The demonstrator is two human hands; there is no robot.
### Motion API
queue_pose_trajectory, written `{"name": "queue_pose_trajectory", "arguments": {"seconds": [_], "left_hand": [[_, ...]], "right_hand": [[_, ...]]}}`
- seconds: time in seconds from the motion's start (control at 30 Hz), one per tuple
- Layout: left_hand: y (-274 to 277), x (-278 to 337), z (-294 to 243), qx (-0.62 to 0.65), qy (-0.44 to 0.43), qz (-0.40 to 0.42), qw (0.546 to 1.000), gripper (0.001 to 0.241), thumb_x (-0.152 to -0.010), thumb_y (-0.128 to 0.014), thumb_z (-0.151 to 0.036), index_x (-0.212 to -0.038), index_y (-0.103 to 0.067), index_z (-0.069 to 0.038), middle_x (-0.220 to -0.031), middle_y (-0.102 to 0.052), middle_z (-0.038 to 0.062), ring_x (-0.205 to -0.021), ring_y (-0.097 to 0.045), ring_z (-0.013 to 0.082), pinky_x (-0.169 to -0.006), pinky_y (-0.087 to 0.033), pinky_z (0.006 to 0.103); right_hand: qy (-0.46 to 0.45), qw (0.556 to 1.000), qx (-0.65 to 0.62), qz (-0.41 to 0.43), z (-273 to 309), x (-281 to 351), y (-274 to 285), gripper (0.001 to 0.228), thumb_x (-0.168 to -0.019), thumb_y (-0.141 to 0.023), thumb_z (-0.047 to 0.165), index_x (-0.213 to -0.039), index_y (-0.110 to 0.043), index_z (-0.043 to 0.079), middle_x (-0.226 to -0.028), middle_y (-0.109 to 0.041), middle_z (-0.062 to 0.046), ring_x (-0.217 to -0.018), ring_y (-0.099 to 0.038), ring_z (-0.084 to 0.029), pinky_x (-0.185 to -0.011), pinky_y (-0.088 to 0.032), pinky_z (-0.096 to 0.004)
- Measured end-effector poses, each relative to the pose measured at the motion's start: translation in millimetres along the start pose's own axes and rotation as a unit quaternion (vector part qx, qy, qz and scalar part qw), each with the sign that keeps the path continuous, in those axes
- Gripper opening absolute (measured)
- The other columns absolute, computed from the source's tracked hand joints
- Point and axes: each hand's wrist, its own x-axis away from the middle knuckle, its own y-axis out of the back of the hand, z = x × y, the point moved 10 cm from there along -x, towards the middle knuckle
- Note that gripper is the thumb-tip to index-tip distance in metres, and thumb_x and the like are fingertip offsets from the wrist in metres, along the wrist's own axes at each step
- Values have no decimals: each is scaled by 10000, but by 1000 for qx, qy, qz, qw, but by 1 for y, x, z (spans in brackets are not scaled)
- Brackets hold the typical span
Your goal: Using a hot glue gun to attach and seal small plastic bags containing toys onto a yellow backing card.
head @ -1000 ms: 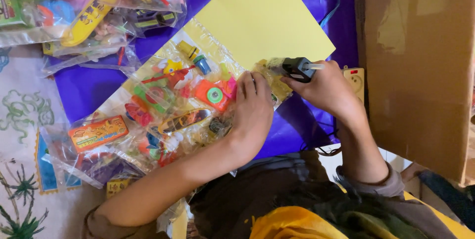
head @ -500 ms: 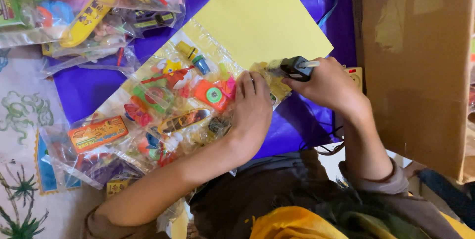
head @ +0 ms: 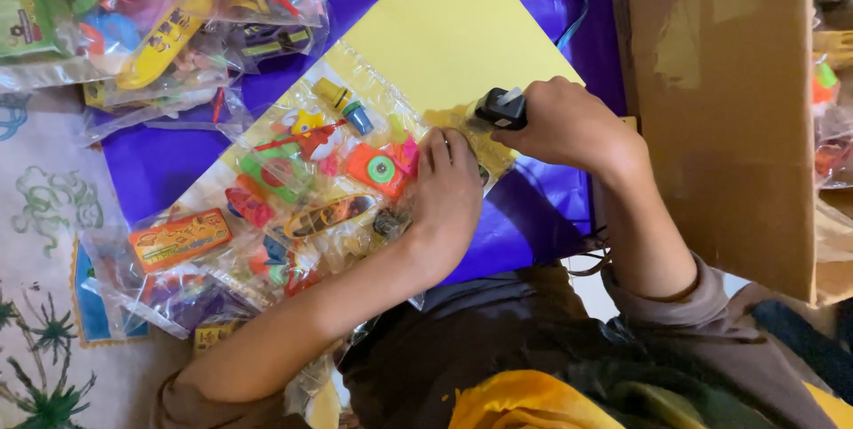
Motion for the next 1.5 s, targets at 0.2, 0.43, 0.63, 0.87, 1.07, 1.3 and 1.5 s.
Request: {"name": "queue_pose_trajectory", "arguments": {"seconds": [0.2, 0.43, 0.63, 0.87, 1.07, 1.3, 1.5], "left_hand": [[-9, 0, -1, -8, 5, -10, 1000, 718, -840, -684, -538, -1295, -630, 16, -1304, -583, 213, -1286, -544, 377, -1083, -462, 455], [-6, 0, -1, -5, 10, -14, 1000, 734, -825, -700, -539, -1291, -628, 23, -1295, -591, 215, -1278, -552, 380, -1076, -469, 452], [-2, 1, 2, -7, 10, -24, 1000, 722, -830, -703, -535, -1287, -633, 21, -1287, -595, 212, -1274, -557, 377, -1068, -475, 445], [3, 0, 3, -10, 9, -33, 999, 705, -838, -706, -529, -1279, -639, 17, -1276, -601, 206, -1267, -565, 371, -1055, -484, 434], [7, 1, 4, -11, 8, -38, 999, 691, -845, -709, -524, -1273, -644, 14, -1268, -605, 202, -1261, -571, 367, -1045, -491, 426], [10, 0, 4, -11, 4, -45, 999, 674, -852, -713, -518, -1266, -651, 11, -1257, -611, 196, -1255, -579, 362, -1032, -501, 416], [10, 0, 4, -14, 7, -50, 999, 668, -841, -708, -523, -1259, -654, -4, -1250, -618, 177, -1252, -585, 345, -1023, -508, 399]], "right_hand": [[10, 1000, -16, -4, 5, 5, 3, 530, -839, -709, 451, -932, -742, -69, -859, -716, -255, -883, -734, -451, -717, -574, -517], [10, 999, -33, -4, 4, 9, 4, 529, -843, -719, 446, -918, -735, -78, -830, -715, -255, -846, -741, -428, -701, -572, -501], [18, 999, -45, -11, 4, 10, 3, 486, -848, -714, 416, -883, -726, -69, -787, -703, -239, -778, -725, -399, -660, -565, -472], [30, 997, -65, -15, 3, 11, 3, 427, -855, -707, 371, -830, -713, -55, -723, -685, -216, -675, -702, -355, -597, -554, -427], [38, 996, -81, -16, 2, 10, 2, 387, -860, -701, 335, -787, -703, -45, -671, -670, -197, -593, -684, -319, -548, -546, -391], [47, 994, -101, -18, 1, 8, 1, 348, -867, -694, 290, -734, -690, -31, -606, -652, -174, -490, -660, -275, -485, -535, -347], [61, 991, -116, -13, 0, 1, -3, 336, -867, -692, 261, -686, -662, -20, -543, -624, -159, -407, -633, -238, -402, -504, -319]]}}
